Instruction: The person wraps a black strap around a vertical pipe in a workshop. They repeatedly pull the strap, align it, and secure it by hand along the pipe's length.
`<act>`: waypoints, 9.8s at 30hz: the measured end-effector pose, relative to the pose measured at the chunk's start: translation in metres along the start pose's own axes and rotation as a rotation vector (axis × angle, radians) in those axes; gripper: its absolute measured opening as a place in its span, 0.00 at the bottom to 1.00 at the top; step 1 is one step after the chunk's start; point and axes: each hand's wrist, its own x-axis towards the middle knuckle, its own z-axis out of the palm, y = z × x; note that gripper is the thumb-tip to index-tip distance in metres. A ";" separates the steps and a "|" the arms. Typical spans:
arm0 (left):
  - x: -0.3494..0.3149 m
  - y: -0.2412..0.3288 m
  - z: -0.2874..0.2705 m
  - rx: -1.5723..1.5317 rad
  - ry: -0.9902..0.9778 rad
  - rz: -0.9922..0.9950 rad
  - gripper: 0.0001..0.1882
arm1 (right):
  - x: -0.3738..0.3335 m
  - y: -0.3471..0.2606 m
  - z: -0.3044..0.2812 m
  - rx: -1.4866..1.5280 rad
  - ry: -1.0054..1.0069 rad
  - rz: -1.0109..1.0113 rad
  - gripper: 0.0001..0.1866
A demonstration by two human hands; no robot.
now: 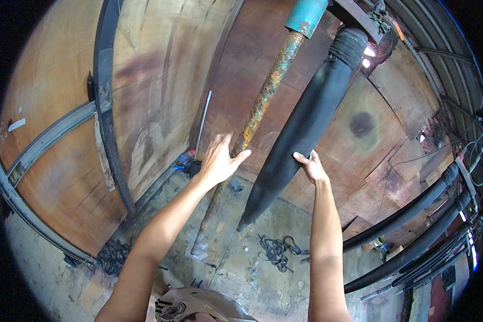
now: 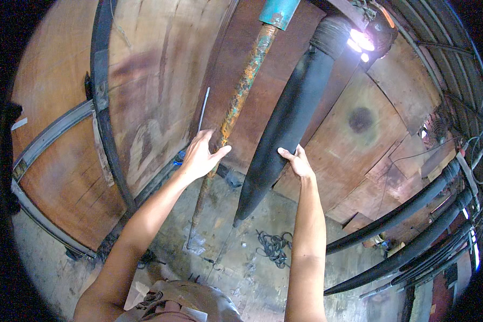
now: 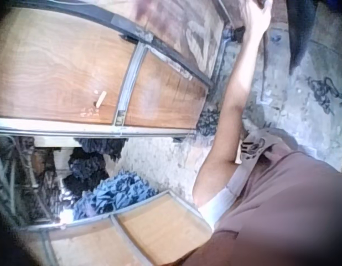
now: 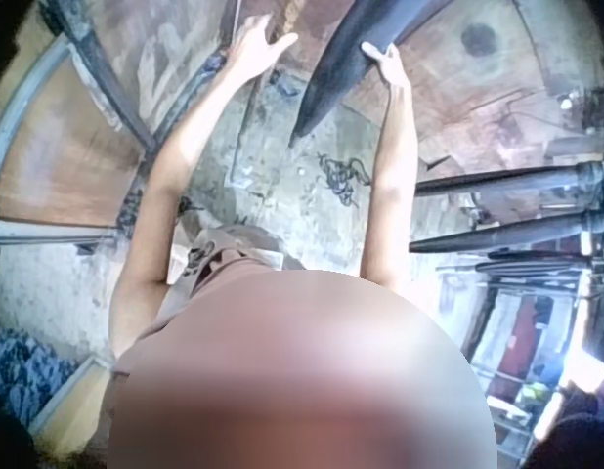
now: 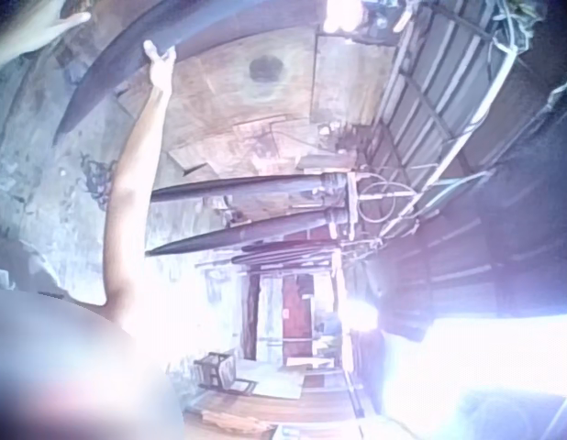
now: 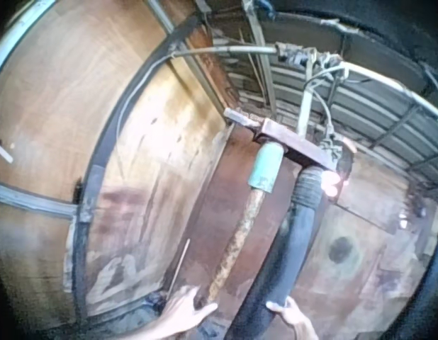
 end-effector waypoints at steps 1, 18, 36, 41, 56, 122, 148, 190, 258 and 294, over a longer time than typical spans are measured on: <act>0.001 -0.001 0.002 0.009 -0.043 -0.021 0.41 | 0.000 0.000 0.001 -0.015 0.001 -0.007 0.28; 0.011 -0.015 0.013 -0.132 -0.023 -0.014 0.25 | -0.006 -0.024 0.008 -0.380 0.174 -0.168 0.20; 0.197 0.213 -0.001 -0.696 0.376 0.051 0.31 | 0.064 -0.263 0.064 -0.319 0.694 -0.478 0.39; 0.237 0.207 -0.002 -0.843 -0.112 -0.286 0.53 | 0.062 -0.272 0.078 -0.474 0.795 -0.480 0.45; 0.261 0.171 0.044 -1.231 -0.352 -0.105 0.57 | 0.065 -0.256 0.062 -0.228 0.591 -0.608 0.32; 0.223 0.173 0.025 -1.346 -0.119 0.061 0.26 | 0.060 -0.243 0.078 0.098 0.387 -0.652 0.29; 0.203 0.218 0.030 -0.651 0.693 0.065 0.11 | 0.051 -0.247 0.079 0.035 0.460 -0.714 0.26; 0.072 0.042 -0.022 -0.031 0.103 0.038 0.26 | -0.017 -0.239 0.043 -0.875 0.367 -0.832 0.14; -0.417 -0.203 -0.049 -0.126 -0.306 -0.670 0.29 | 0.041 -0.255 -0.034 -0.708 0.238 -0.767 0.13; -0.297 -0.097 0.029 -0.420 -0.364 -0.469 0.27 | 0.052 -0.254 -0.004 -0.217 0.364 -0.477 0.23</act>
